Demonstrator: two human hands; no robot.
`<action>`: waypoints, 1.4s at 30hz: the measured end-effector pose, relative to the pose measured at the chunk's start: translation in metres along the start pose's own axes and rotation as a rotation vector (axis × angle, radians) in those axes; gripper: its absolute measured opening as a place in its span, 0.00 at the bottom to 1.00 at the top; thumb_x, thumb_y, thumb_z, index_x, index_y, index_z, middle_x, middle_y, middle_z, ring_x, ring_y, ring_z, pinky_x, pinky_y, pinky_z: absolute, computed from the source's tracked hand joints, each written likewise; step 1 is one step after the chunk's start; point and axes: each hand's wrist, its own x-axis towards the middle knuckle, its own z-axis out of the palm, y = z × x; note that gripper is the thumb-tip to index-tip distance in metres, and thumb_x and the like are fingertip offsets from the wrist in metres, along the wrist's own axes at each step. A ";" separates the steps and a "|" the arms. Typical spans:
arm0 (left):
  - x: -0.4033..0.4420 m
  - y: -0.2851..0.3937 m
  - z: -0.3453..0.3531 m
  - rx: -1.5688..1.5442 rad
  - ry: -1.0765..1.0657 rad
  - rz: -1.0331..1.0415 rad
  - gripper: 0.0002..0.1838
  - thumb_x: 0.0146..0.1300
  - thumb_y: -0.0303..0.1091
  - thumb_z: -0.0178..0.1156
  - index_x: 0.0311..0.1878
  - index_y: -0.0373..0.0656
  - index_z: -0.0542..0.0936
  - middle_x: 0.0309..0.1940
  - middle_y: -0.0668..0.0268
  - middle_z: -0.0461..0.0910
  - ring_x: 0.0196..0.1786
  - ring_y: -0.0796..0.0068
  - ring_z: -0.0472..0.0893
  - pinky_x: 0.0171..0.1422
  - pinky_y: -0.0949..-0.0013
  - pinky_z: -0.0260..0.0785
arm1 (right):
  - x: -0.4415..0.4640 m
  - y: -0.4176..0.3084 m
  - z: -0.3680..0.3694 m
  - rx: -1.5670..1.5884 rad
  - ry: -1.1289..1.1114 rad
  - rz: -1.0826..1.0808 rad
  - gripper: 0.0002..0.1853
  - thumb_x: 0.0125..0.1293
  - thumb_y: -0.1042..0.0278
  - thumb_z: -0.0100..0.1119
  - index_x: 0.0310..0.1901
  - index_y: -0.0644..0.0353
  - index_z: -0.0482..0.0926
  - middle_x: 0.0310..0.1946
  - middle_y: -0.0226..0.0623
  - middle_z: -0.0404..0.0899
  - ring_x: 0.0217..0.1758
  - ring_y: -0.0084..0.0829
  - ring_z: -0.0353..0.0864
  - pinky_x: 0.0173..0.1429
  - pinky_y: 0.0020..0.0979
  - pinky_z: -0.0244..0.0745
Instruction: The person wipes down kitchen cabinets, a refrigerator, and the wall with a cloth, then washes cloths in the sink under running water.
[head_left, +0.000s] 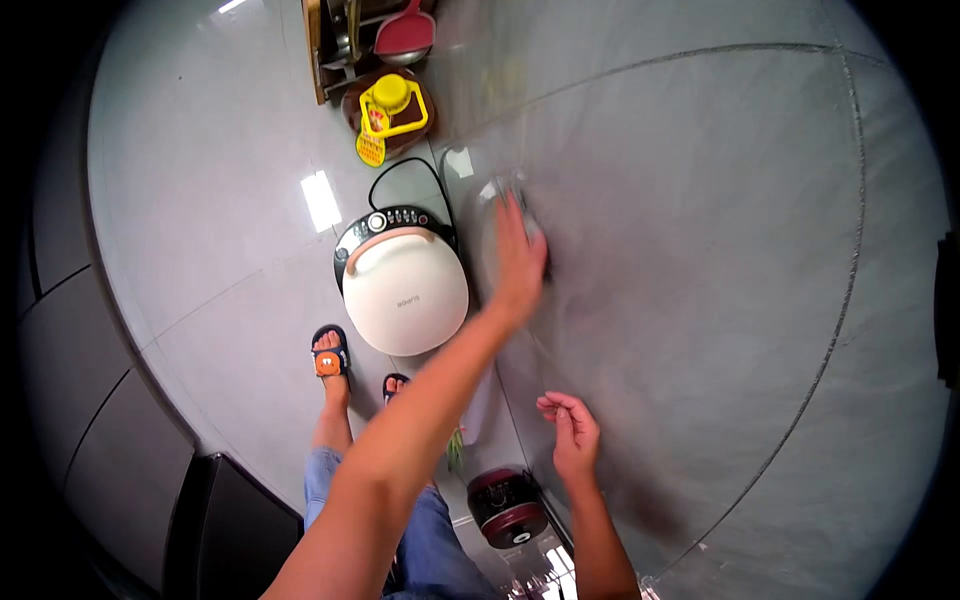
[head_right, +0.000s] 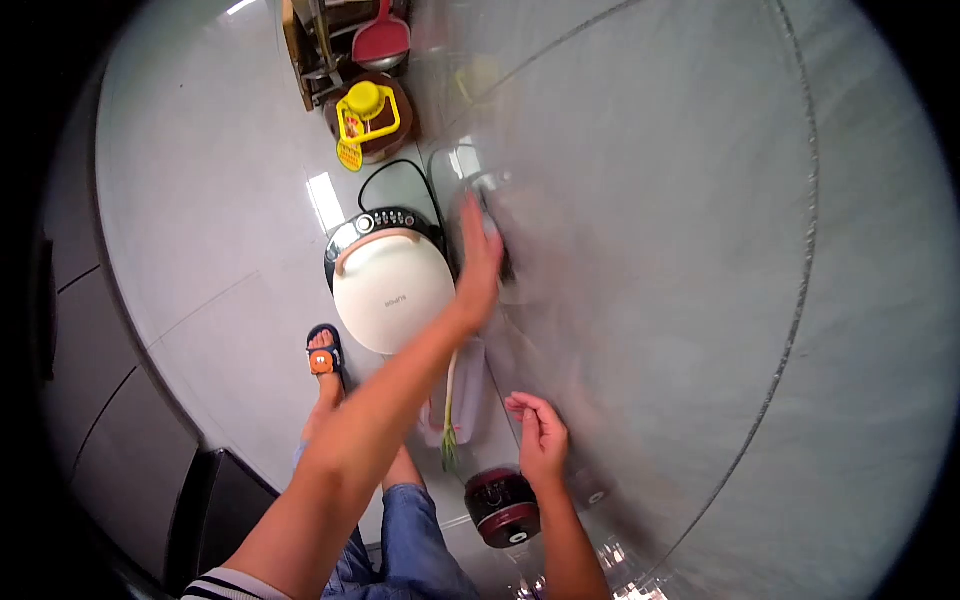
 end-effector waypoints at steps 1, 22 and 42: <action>-0.044 -0.018 0.018 0.020 -0.052 -0.027 0.39 0.75 0.44 0.38 0.78 0.37 0.32 0.79 0.45 0.28 0.81 0.47 0.32 0.82 0.54 0.27 | -0.007 0.011 -0.003 0.004 0.015 0.021 0.13 0.75 0.77 0.42 0.50 0.67 0.78 0.41 0.36 0.83 0.47 0.25 0.82 0.54 0.27 0.76; -0.253 -0.035 0.108 -0.868 -0.214 -0.918 0.47 0.71 0.69 0.35 0.79 0.48 0.33 0.79 0.63 0.33 0.79 0.68 0.36 0.81 0.60 0.30 | -0.118 0.077 -0.066 0.057 0.093 0.168 0.11 0.74 0.78 0.42 0.39 0.65 0.77 0.30 0.28 0.76 0.37 0.20 0.76 0.45 0.23 0.74; -0.140 0.298 -0.082 -0.926 -0.452 -0.465 0.29 0.69 0.42 0.52 0.73 0.56 0.63 0.61 0.71 0.73 0.63 0.75 0.72 0.63 0.70 0.63 | -0.065 -0.260 0.020 -0.138 0.050 -0.773 0.26 0.59 0.76 0.63 0.61 0.62 0.74 0.69 0.52 0.63 0.69 0.47 0.70 0.67 0.40 0.67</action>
